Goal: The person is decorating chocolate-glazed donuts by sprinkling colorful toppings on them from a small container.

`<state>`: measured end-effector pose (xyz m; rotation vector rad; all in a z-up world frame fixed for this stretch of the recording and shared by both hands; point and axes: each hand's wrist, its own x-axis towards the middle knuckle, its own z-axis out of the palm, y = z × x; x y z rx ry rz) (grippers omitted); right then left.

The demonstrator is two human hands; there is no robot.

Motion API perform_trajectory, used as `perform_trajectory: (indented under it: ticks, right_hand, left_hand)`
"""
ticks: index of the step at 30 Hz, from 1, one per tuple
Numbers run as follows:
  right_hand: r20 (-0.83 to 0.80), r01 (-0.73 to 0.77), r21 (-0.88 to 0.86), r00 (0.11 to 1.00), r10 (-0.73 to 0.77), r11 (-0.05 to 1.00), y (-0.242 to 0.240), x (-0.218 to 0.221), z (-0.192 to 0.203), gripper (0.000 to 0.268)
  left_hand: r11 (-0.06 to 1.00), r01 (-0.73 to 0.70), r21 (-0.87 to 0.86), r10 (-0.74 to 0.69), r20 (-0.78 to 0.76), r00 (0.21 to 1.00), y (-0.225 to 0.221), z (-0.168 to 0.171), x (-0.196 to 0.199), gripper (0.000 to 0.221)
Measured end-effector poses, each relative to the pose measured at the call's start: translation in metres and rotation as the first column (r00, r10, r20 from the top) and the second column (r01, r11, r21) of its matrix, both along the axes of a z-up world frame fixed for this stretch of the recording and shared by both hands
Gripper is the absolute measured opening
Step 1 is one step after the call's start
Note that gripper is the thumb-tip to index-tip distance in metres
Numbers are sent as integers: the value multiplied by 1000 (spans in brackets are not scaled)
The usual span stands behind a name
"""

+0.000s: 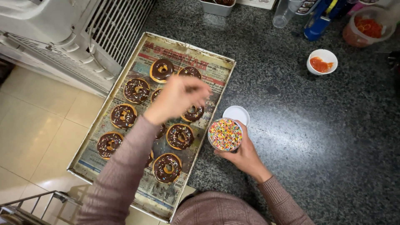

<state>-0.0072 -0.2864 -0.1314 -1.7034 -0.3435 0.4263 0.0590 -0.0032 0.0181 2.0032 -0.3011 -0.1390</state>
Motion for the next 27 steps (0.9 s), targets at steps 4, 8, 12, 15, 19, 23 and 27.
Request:
perform_trajectory:
  ticks: [4, 8, 12, 15, 19, 23, 27]
  right_hand:
    - [-18, -2, -30, 1000, 1, 1000, 0, 0, 6, 118]
    - [-56, 6, -23, 998, -7, 1000, 1, 0, 13, 119]
    - [-40, 9, 10, 999, -8, 1000, -1, 0, 6, 117]
    - [-41, 13, 21, 999, -12, 1000, 0, -1, 3, 116]
    - [-45, 18, 18, 999, -18, 1000, 1, -1, 7, 117]
    - [-36, 11, 9, 999, -11, 1000, 1, -1, 5, 117]
    - [-35, 18, 27, 999, -17, 999, 0, 0, 1, 116]
  left_hand:
    - [981, -189, -39, 192, 101, 976, 38, -22, 35, 15]
    - [941, -285, 181, 256, 169, 952, 60, -91, 72, 18]
    - [757, -354, 549, 288, 207, 935, 80, -144, 93, 22]
    - [702, -373, 607, 323, 196, 926, 91, -165, 97, 25]
    - [700, -394, 595, 297, 259, 919, 99, -151, 97, 24]
    - [635, -406, 657, 310, 264, 913, 110, -186, 117, 22]
    - [629, -360, 689, 314, 199, 928, 99, -188, 112, 20]
